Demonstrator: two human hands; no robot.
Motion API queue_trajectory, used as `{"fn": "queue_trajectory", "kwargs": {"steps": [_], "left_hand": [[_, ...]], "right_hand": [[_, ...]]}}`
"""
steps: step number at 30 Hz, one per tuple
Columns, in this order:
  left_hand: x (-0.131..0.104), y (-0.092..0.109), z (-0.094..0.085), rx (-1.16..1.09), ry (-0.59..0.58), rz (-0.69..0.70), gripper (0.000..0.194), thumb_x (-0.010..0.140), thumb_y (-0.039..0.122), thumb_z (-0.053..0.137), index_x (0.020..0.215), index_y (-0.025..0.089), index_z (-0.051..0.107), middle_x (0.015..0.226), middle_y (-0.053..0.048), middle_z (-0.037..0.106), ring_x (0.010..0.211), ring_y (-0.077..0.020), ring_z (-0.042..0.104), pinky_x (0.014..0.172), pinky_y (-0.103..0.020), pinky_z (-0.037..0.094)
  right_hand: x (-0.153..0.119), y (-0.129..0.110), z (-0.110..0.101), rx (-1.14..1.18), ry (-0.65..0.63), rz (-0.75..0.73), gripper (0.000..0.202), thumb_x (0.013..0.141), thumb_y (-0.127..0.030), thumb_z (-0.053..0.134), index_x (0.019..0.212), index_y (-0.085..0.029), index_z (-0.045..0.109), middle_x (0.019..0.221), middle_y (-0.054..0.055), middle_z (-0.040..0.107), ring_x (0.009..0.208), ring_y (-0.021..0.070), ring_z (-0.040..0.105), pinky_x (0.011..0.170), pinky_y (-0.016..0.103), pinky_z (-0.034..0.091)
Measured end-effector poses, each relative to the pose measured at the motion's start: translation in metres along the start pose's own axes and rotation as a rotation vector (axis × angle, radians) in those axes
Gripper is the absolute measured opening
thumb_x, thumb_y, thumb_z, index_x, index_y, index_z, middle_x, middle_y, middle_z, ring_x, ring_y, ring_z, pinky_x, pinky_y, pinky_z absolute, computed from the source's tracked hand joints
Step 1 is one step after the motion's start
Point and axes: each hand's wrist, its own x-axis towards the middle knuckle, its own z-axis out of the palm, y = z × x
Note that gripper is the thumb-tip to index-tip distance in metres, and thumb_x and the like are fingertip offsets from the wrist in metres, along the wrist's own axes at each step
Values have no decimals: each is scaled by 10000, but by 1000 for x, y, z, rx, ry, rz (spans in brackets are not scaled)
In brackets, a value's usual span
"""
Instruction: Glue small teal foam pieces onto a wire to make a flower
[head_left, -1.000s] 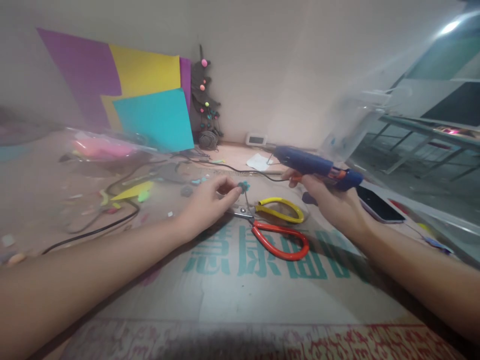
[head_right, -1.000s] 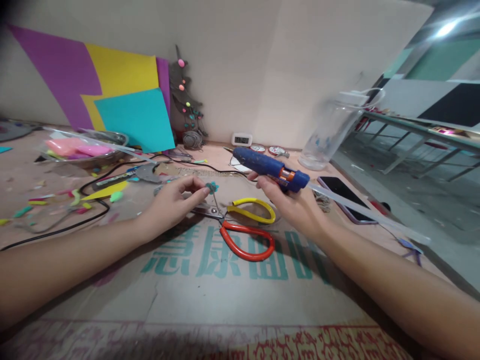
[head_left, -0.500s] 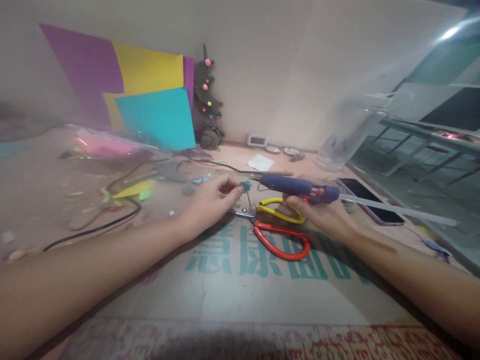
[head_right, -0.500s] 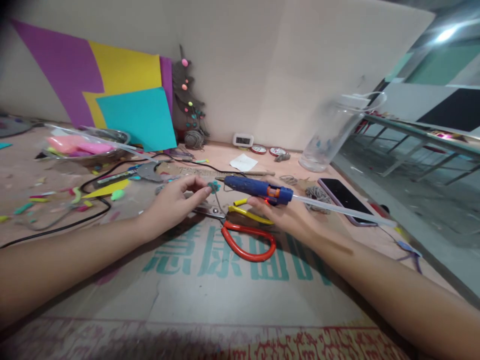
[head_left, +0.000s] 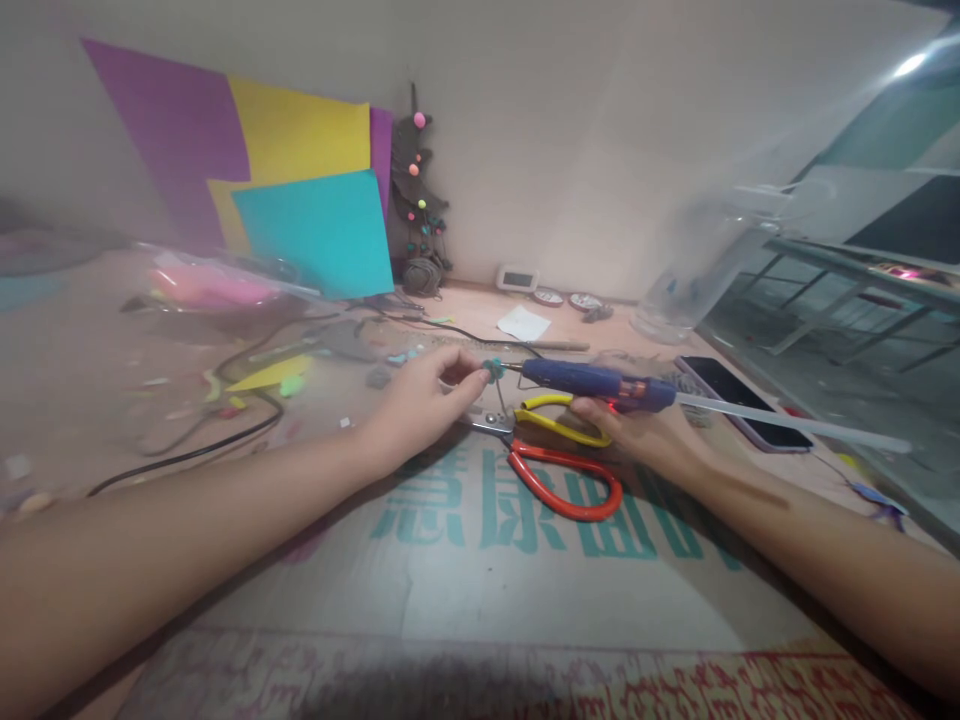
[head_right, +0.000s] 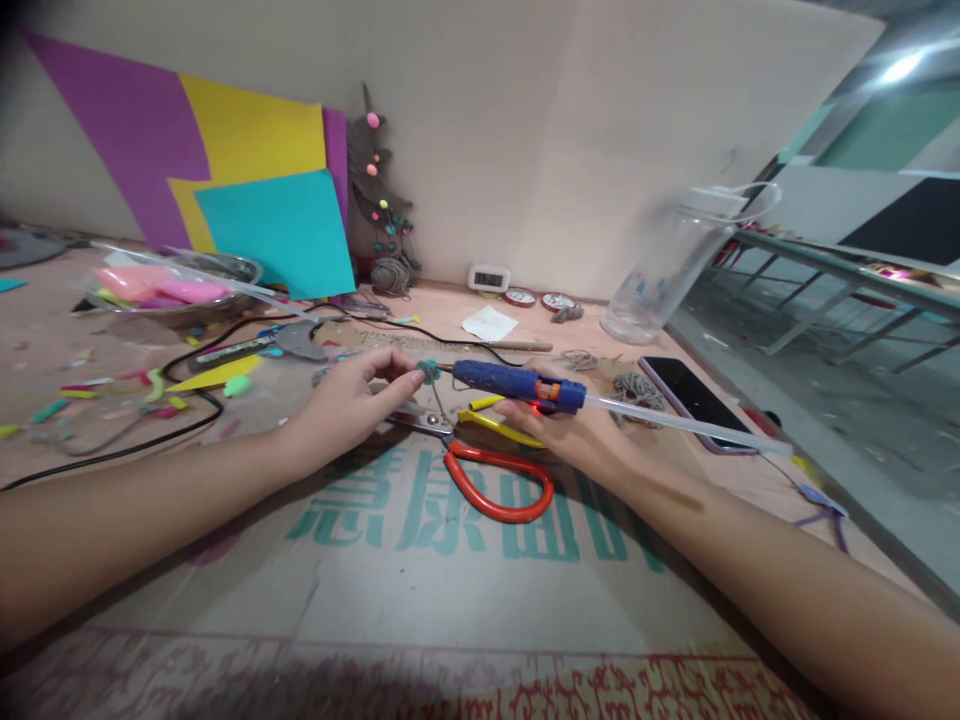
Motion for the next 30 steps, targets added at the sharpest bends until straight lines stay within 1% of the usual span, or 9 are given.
{"fn": "queue_trajectory", "kwargs": {"steps": [6, 12, 15, 23, 26, 30], "left_hand": [[-1, 1, -1, 25, 0, 14, 166, 887, 323, 559, 798, 184, 577, 807, -11, 632, 835, -187, 614, 761, -304, 452], [-1, 2, -1, 21, -7, -6, 173, 884, 329, 563, 795, 182, 585, 824, -15, 642, 800, -178, 608, 748, -301, 452], [-1, 2, -1, 13, -10, -10, 170, 883, 324, 563, 795, 181, 582, 822, -14, 639, 795, -176, 609, 742, -297, 452], [0, 0, -1, 28, -10, 1, 173, 885, 331, 561, 799, 184, 588, 825, -18, 648, 824, -188, 616, 757, -307, 457], [0, 0, 0, 37, -7, 6, 173, 885, 333, 561, 799, 185, 589, 824, -18, 651, 823, -188, 615, 750, -304, 461], [0, 0, -1, 24, -10, 17, 178, 886, 338, 561, 797, 186, 585, 816, -15, 656, 797, -180, 617, 725, -292, 469]], "right_hand": [[2, 1, 2, -4, 22, -5, 236, 801, -446, 631, 771, -228, 545, 690, 18, 601, 638, 200, 590, 590, 341, 490], [1, -2, 1, 18, -5, 28, 225, 809, -439, 621, 763, -238, 531, 696, 23, 591, 654, 209, 583, 601, 348, 489], [1, -4, 1, 36, 3, 33, 245, 796, -448, 635, 741, -241, 515, 680, 15, 574, 643, 202, 574, 593, 343, 488], [1, -1, 3, 55, 7, 35, 236, 789, -410, 656, 707, -225, 536, 629, 0, 558, 585, 166, 540, 519, 293, 458], [0, -3, 2, 29, 20, 17, 250, 797, -408, 658, 691, -223, 529, 625, 0, 556, 591, 169, 546, 527, 296, 461], [-2, -4, 1, -6, 40, 20, 247, 809, -421, 665, 707, -225, 555, 653, 10, 582, 622, 183, 569, 563, 312, 477]]}}
